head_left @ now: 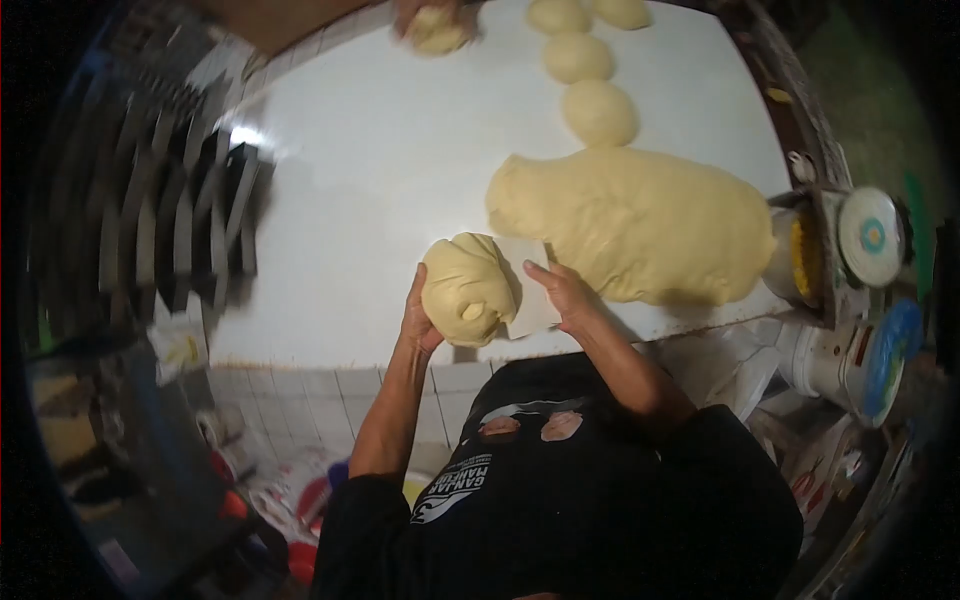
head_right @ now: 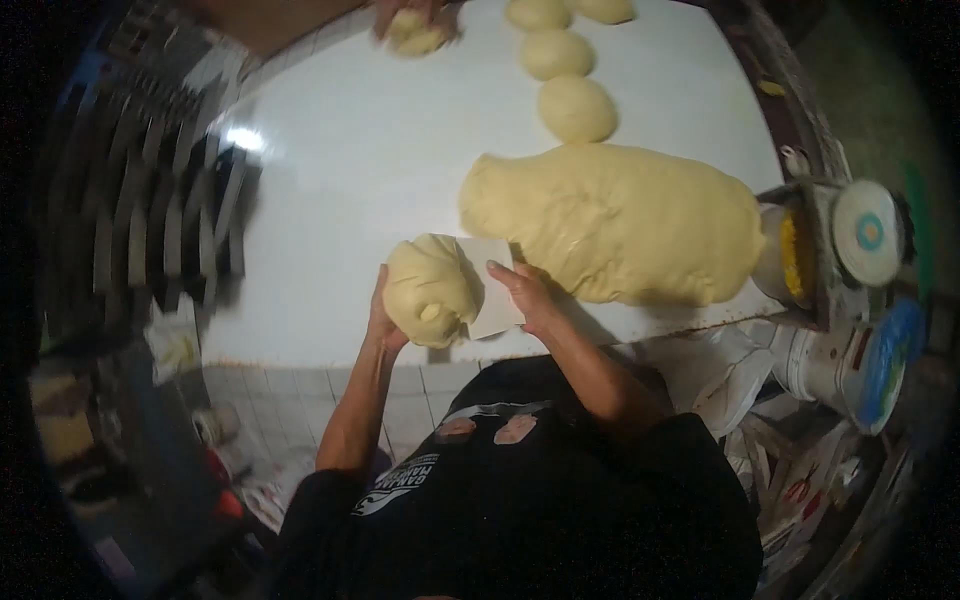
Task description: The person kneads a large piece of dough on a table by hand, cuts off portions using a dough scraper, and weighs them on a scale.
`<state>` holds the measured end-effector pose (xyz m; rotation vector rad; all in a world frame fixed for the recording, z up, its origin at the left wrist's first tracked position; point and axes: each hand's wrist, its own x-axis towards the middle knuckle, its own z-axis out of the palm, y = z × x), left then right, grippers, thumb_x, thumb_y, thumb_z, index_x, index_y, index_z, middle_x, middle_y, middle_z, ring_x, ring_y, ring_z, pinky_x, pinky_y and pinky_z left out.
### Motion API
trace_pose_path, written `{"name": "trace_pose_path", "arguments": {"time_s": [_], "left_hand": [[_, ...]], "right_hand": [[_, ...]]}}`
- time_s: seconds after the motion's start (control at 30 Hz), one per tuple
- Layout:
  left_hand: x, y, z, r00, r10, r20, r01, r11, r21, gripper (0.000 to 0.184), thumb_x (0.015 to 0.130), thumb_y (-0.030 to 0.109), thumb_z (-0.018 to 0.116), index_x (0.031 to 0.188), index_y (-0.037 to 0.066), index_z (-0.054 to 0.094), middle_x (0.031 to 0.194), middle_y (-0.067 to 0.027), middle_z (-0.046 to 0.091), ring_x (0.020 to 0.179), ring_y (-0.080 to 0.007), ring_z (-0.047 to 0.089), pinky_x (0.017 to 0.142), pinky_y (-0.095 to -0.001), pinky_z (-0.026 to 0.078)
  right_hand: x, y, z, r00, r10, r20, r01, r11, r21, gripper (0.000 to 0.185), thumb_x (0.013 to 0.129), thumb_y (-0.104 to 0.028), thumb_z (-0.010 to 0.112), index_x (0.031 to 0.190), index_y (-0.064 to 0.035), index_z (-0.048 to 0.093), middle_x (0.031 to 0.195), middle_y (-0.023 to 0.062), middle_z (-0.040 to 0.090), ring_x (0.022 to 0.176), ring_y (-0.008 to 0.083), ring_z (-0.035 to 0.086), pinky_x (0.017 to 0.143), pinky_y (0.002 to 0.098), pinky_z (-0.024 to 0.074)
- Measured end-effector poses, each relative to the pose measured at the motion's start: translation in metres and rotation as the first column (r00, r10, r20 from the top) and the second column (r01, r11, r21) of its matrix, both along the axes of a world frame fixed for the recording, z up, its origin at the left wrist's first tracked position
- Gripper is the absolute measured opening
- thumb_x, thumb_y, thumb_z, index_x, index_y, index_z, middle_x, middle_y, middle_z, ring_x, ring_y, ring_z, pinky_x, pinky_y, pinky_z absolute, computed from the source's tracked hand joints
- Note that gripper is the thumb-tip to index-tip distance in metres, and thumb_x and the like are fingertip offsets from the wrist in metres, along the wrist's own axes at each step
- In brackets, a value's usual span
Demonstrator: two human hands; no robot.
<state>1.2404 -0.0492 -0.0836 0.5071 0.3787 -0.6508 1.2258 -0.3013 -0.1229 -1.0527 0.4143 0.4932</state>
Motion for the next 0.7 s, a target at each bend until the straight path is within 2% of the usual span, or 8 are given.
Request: {"name": "trace_pose_path", "arguments": {"time_s": [0.03, 0.07, 0.13, 0.3, 0.5, 0.57, 0.63, 0.7], "left_hand": [[0.015, -0.029, 0.022, 0.999, -0.016, 0.031, 0.017, 0.999, -0.042, 0.079, 0.102, 0.063, 0.047, 0.153, 0.004, 0.04, 0.149, -0.0212, 0.051, 0.132, -0.0371, 0.056, 0.112, -0.053, 0.047], [0.03, -0.057, 0.039, 0.996, -0.07, 0.062, 0.073, 0.996, -0.053, 0.079, 0.102, 0.063, 0.047, 0.153, 0.004, 0.04, 0.149, -0.0212, 0.051, 0.132, -0.0371, 0.056, 0.112, -0.053, 0.047], [0.069, -0.125, 0.073, 0.984, -0.076, 0.159, 0.078, 0.997, -0.004, 0.075, 0.105, 0.062, 0.04, 0.154, 0.006, 0.039, 0.153, -0.0205, 0.047, 0.136, -0.0401, 0.051, 0.113, -0.0577, 0.044], [0.137, -0.332, 0.198, 0.796, -0.368, 0.48, 0.407, 0.913, 0.025, 0.068, 0.107, 0.054, 0.043, 0.151, 0.003, 0.043, 0.15, -0.0202, 0.052, 0.134, -0.0359, 0.054, 0.113, -0.0508, 0.046], [0.132, -0.66, 0.341, 0.442, -0.622, 0.646, 0.803, 0.596, 0.025, 0.064, 0.104, 0.053, 0.051, 0.144, 0.003, 0.051, 0.142, -0.0203, 0.059, 0.128, -0.037, 0.06, 0.11, -0.0555, 0.048], [0.108, -0.731, 0.36, 0.41, -0.652, 0.638, 0.867, 0.496, -0.05, 0.059, 0.108, 0.049, 0.045, 0.139, 0.001, 0.052, 0.137, -0.0209, 0.062, 0.122, -0.0368, 0.063, 0.108, -0.0554, 0.05], [0.093, -0.801, 0.36, 0.417, -0.653, 0.633, 0.838, 0.546, 0.011, 0.057, 0.109, 0.046, 0.042, 0.141, 0.0, 0.051, 0.139, -0.0233, 0.059, 0.124, -0.0383, 0.061, 0.108, -0.0551, 0.049], [0.088, -0.879, 0.327, 0.429, -0.657, 0.62, 0.829, 0.559, 0.019, 0.058, 0.109, 0.045, 0.041, 0.143, -0.002, 0.049, 0.14, -0.0243, 0.058, 0.128, -0.0385, 0.059, 0.109, -0.0549, 0.048]], "right_hand": [[0.003, -0.027, 0.011, 0.99, -0.12, -0.08, 0.136, 0.96, 0.244, 0.042, 0.097, -0.035, 0.07, 0.125, -0.003, 0.065, 0.11, 0.0046, 0.072, 0.094, 0.0173, 0.07, 0.082, 0.0367, 0.0583], [0.005, -0.053, 0.011, 0.984, -0.174, -0.048, 0.181, 0.955, 0.237, 0.042, 0.097, -0.035, 0.07, 0.125, -0.003, 0.065, 0.11, 0.0046, 0.072, 0.094, 0.0173, 0.07, 0.082, 0.0367, 0.0583], [0.009, -0.115, 0.005, 0.933, -0.358, 0.017, 0.351, 0.922, 0.165, 0.047, 0.097, -0.037, 0.07, 0.129, -0.0036, 0.062, 0.115, 0.0077, 0.071, 0.099, 0.0198, 0.07, 0.086, 0.0373, 0.0587], [-0.038, -0.24, 0.012, 0.835, -0.551, 0.002, 0.545, 0.826, -0.14, 0.048, 0.099, -0.034, 0.069, 0.134, -0.0028, 0.06, 0.116, 0.0067, 0.071, 0.1, 0.0194, 0.069, 0.087, 0.0358, 0.0567], [-0.153, -0.338, 0.006, 0.731, -0.673, 0.112, 0.681, 0.708, -0.189, 0.051, 0.1, -0.035, 0.067, 0.137, -0.001, 0.058, 0.118, 0.0085, 0.071, 0.103, 0.0193, 0.069, 0.089, 0.0382, 0.0559], [-0.179, -0.344, 0.046, 0.671, -0.738, 0.072, 0.74, 0.673, 0.001, 0.044, 0.099, -0.034, 0.069, 0.126, 0.0001, 0.064, 0.108, 0.009, 0.071, 0.099, 0.0199, 0.069, 0.087, 0.0386, 0.0562], [-0.197, -0.36, 0.001, 0.71, -0.7, -0.076, 0.671, 0.705, -0.231, 0.043, 0.098, -0.036, 0.07, 0.122, -0.0003, 0.065, 0.105, 0.0075, 0.071, 0.094, 0.0198, 0.069, 0.085, 0.0396, 0.0557], [-0.205, -0.362, -0.004, 0.691, -0.723, 0.015, 0.684, 0.647, -0.337, 0.045, 0.097, -0.041, 0.07, 0.116, -0.0005, 0.068, 0.097, 0.0068, 0.071, 0.087, 0.0188, 0.068, 0.079, 0.039, 0.0542]]}}
